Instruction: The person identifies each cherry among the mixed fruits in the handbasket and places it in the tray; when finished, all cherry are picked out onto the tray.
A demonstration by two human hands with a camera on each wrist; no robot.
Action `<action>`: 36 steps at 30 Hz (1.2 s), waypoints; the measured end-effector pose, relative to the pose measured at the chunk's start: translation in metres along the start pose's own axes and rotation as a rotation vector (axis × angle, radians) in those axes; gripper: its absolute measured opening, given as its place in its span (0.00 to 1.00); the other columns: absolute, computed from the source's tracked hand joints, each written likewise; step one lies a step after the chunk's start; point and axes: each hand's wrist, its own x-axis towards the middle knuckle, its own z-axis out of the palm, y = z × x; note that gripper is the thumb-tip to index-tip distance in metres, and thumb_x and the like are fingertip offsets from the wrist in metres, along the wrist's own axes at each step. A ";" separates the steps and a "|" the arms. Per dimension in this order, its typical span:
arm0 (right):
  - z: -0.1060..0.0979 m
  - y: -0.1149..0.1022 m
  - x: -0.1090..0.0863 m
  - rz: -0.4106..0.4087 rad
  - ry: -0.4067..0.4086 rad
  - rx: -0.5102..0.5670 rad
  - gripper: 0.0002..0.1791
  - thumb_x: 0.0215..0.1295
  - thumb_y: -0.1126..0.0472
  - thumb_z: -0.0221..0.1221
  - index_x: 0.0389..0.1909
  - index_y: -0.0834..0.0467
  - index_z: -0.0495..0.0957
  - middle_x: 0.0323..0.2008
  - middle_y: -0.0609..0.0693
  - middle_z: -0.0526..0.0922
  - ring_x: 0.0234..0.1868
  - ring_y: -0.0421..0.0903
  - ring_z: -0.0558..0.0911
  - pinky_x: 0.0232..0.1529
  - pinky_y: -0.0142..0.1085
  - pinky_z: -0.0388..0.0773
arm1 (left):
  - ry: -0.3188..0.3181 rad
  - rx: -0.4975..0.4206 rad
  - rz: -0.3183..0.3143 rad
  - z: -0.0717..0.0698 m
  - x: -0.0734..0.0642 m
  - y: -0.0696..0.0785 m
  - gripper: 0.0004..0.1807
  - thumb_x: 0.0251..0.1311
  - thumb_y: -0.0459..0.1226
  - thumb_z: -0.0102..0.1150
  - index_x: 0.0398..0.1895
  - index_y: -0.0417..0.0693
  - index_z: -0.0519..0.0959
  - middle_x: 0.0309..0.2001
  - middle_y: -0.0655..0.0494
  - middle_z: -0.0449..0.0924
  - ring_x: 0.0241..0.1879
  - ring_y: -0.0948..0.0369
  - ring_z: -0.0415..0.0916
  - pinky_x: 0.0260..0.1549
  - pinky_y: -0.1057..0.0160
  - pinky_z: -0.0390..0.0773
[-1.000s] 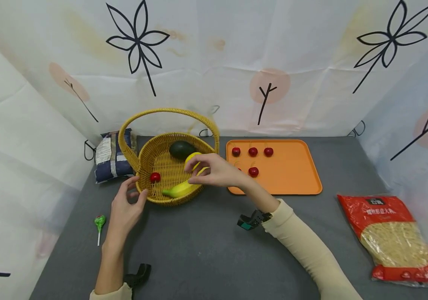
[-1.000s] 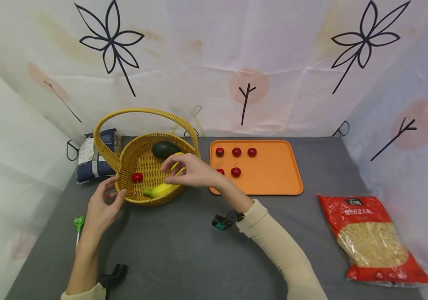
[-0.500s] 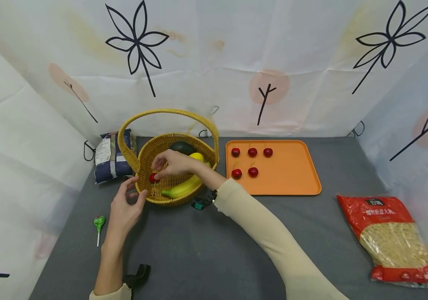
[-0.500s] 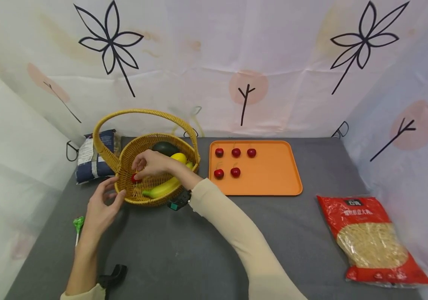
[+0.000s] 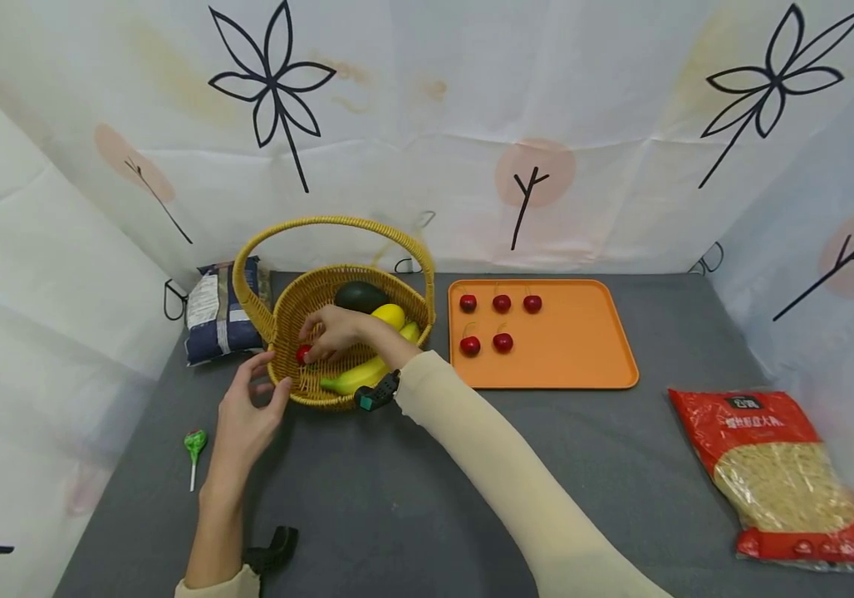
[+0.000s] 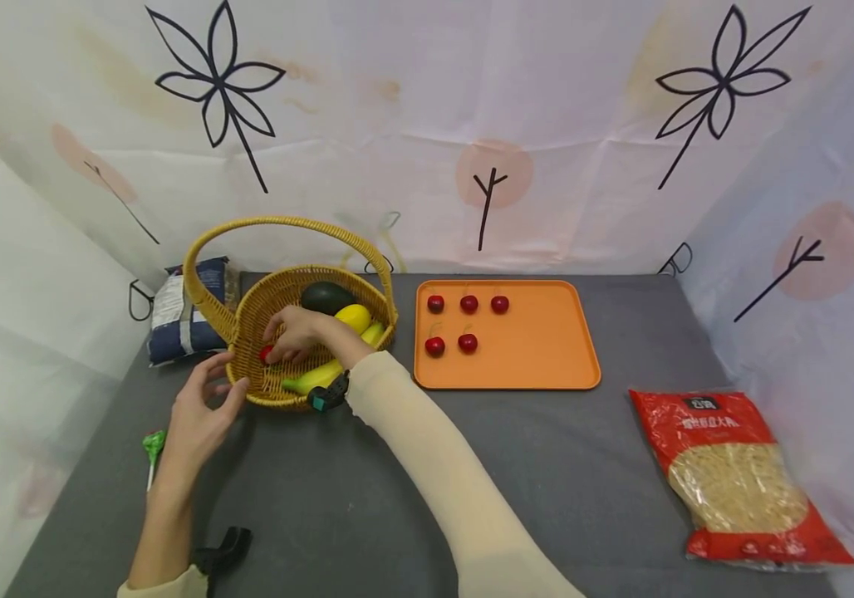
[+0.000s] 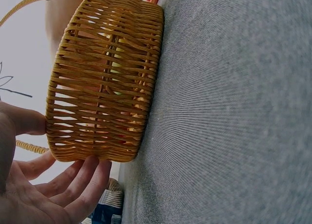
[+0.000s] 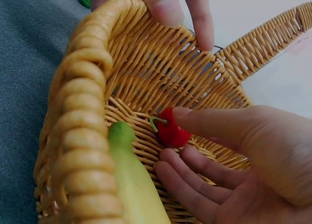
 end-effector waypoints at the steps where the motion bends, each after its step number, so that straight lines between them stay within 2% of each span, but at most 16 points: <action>1: 0.001 0.001 0.001 -0.002 0.008 0.003 0.26 0.74 0.64 0.68 0.71 0.61 0.77 0.54 0.59 0.85 0.59 0.58 0.88 0.61 0.47 0.88 | 0.000 -0.001 0.001 0.000 0.000 0.000 0.30 0.79 0.41 0.60 0.80 0.47 0.67 0.73 0.34 0.76 0.63 0.36 0.84 0.58 0.35 0.85; 8: 0.008 0.004 0.004 -0.051 0.071 -0.020 0.24 0.72 0.66 0.69 0.67 0.61 0.82 0.59 0.63 0.87 0.45 0.46 0.87 0.57 0.42 0.89 | -0.011 0.000 -0.002 -0.001 -0.001 0.000 0.31 0.79 0.42 0.59 0.80 0.48 0.67 0.73 0.34 0.75 0.64 0.37 0.84 0.59 0.35 0.84; 15: 0.013 0.004 0.007 -0.077 0.112 -0.068 0.20 0.72 0.66 0.69 0.62 0.64 0.84 0.57 0.62 0.89 0.49 0.54 0.92 0.52 0.39 0.90 | -0.012 -0.001 -0.003 -0.002 0.000 0.000 0.31 0.79 0.42 0.60 0.80 0.48 0.67 0.73 0.35 0.75 0.64 0.37 0.84 0.59 0.36 0.84; 22: 0.005 0.004 -0.006 -0.159 0.142 -0.069 0.18 0.72 0.63 0.70 0.60 0.64 0.85 0.52 0.59 0.89 0.45 0.52 0.92 0.46 0.33 0.89 | -0.011 -0.009 -0.003 -0.002 0.000 0.001 0.31 0.79 0.41 0.60 0.80 0.47 0.67 0.73 0.34 0.75 0.64 0.36 0.83 0.59 0.33 0.83; 25: -0.001 0.004 -0.017 -0.231 0.148 -0.104 0.18 0.72 0.61 0.70 0.60 0.62 0.85 0.53 0.58 0.88 0.48 0.49 0.90 0.47 0.30 0.87 | -0.008 -0.009 -0.004 -0.002 0.000 0.001 0.31 0.79 0.40 0.60 0.80 0.47 0.67 0.73 0.34 0.75 0.64 0.35 0.83 0.60 0.33 0.83; 29: -0.010 0.004 -0.042 -0.313 0.145 -0.168 0.19 0.73 0.59 0.70 0.61 0.60 0.84 0.56 0.56 0.88 0.53 0.47 0.87 0.50 0.28 0.84 | -0.007 -0.008 -0.006 -0.001 0.000 0.000 0.31 0.78 0.40 0.60 0.80 0.46 0.66 0.73 0.33 0.74 0.64 0.35 0.83 0.60 0.32 0.83; 33: -0.020 0.007 -0.076 -0.374 0.132 -0.146 0.18 0.73 0.60 0.69 0.60 0.60 0.84 0.58 0.56 0.87 0.54 0.47 0.87 0.53 0.31 0.85 | -0.005 -0.007 -0.003 -0.001 0.000 0.000 0.31 0.78 0.40 0.60 0.80 0.46 0.67 0.73 0.33 0.75 0.64 0.34 0.83 0.60 0.32 0.83; 36: -0.028 0.012 -0.108 -0.406 0.120 -0.090 0.17 0.73 0.62 0.70 0.59 0.60 0.83 0.57 0.56 0.85 0.53 0.53 0.89 0.53 0.35 0.87 | 0.000 -0.002 0.003 0.000 -0.001 0.000 0.31 0.78 0.39 0.60 0.80 0.46 0.67 0.73 0.33 0.75 0.63 0.35 0.83 0.59 0.33 0.83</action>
